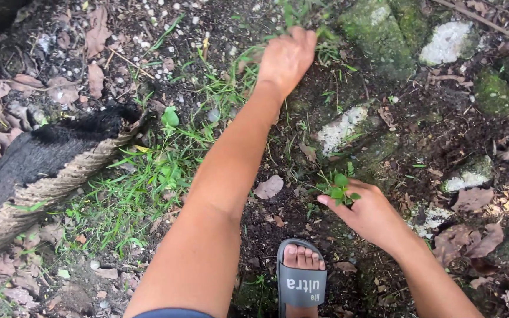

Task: Pulling out weeds and small plants from the ground by hand.

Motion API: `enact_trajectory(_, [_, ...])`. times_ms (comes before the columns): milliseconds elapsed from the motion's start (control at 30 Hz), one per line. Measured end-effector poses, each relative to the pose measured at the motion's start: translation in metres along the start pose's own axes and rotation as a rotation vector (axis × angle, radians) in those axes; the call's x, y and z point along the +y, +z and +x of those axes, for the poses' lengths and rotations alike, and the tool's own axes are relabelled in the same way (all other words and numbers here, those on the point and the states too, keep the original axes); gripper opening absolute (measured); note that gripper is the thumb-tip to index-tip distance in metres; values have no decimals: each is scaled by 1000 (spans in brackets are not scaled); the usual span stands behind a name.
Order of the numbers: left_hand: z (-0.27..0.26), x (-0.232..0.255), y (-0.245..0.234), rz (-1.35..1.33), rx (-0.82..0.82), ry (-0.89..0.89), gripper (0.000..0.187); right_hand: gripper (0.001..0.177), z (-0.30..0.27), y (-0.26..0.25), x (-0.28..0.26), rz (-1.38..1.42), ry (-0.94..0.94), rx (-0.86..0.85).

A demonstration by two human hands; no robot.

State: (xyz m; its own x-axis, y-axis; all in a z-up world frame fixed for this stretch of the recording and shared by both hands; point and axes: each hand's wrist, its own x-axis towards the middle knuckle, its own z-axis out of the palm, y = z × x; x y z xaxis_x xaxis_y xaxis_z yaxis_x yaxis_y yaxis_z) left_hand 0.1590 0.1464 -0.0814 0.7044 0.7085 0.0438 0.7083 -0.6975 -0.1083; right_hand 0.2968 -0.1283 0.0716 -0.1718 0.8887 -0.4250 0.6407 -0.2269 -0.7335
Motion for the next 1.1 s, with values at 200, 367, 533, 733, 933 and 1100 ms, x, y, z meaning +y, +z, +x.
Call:
enact_trajectory(200, [0, -10, 7, 92, -35, -117, 21, 25, 2, 1, 8, 55, 146, -36])
enact_trajectory(367, [6, -9, 10, -4, 1, -241, 26, 25, 5, -5, -3, 93, 114, -23])
enact_trajectory(533, [15, -6, 2, -265, -80, -457, 18, 24, 3, -4, 9, 36, 160, 56])
enact_trajectory(733, [17, -12, 3, -430, -33, -565, 16, 23, 3, -3, -2, 80, 169, 84])
enact_trajectory(933, [1, -29, 6, -544, -162, -514, 13, 27, 6, 5, -11, 46, 264, 16])
enact_trajectory(1100, [-19, -48, -3, -611, -89, -526, 15, 29, 11, 10, -21, 39, 260, -6])
